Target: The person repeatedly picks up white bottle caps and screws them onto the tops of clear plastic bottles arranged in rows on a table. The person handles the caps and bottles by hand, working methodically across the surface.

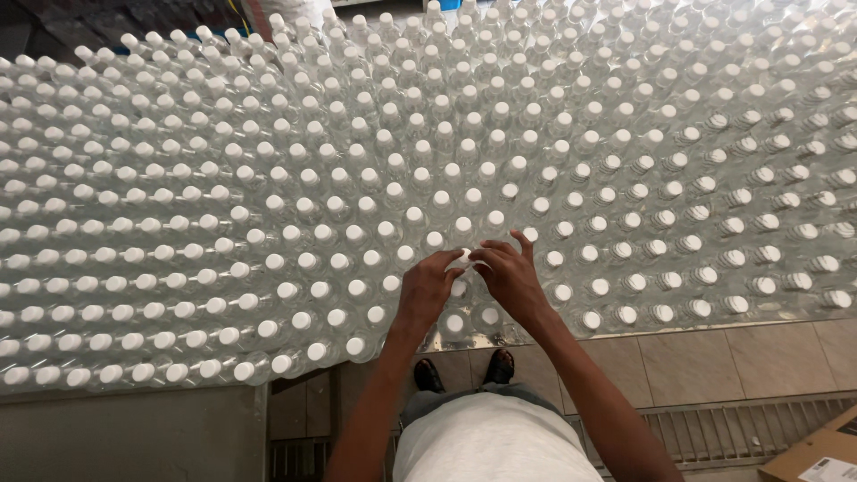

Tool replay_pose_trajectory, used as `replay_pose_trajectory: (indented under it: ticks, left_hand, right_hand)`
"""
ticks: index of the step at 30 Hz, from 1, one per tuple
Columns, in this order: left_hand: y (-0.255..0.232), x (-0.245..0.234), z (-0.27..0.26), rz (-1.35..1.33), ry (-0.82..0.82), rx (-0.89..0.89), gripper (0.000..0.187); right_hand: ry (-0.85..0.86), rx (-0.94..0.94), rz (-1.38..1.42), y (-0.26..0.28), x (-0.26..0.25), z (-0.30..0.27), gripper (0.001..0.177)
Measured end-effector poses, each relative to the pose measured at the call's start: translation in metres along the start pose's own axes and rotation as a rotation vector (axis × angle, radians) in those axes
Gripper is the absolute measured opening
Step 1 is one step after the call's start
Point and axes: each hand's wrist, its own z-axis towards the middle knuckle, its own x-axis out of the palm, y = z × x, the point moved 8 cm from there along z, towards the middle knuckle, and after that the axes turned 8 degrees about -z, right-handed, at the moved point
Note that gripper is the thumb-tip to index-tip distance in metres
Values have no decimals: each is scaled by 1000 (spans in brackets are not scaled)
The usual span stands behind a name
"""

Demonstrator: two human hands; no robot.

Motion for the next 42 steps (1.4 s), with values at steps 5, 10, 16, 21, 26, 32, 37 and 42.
replay_pose_trajectory:
  ticks: [5, 10, 16, 21, 26, 32, 37, 42]
  left_hand:
    - [8, 14, 3, 105, -6, 21, 32]
    - [20, 26, 4, 170, -11, 14, 32]
    - [22, 22, 10, 91, -3, -2, 31]
    - [23, 20, 21, 57, 82, -114, 34]
    - [27, 16, 29, 35, 192, -170, 42]
    - [32, 21, 34, 32, 177, -207, 32]
    - [10, 7, 32, -91, 121, -213, 33]
    - [9, 9, 36, 56, 209, -194, 23]
  right_hand:
    - [-48, -86, -128, 14, -7, 0, 15]
    - [-72, -126, -220, 20, -8, 1, 15]
    - [-43, -133, -249, 17, -2, 6, 22]
    - [122, -81, -110, -4, 18, 17, 29]
    - [280, -23, -20, -3, 8, 27, 31]
    - [369, 9, 2, -6, 14, 30, 29]
    - [396, 7, -5, -9, 18, 34, 30]
    - [467, 21, -33, -13, 26, 34, 25]
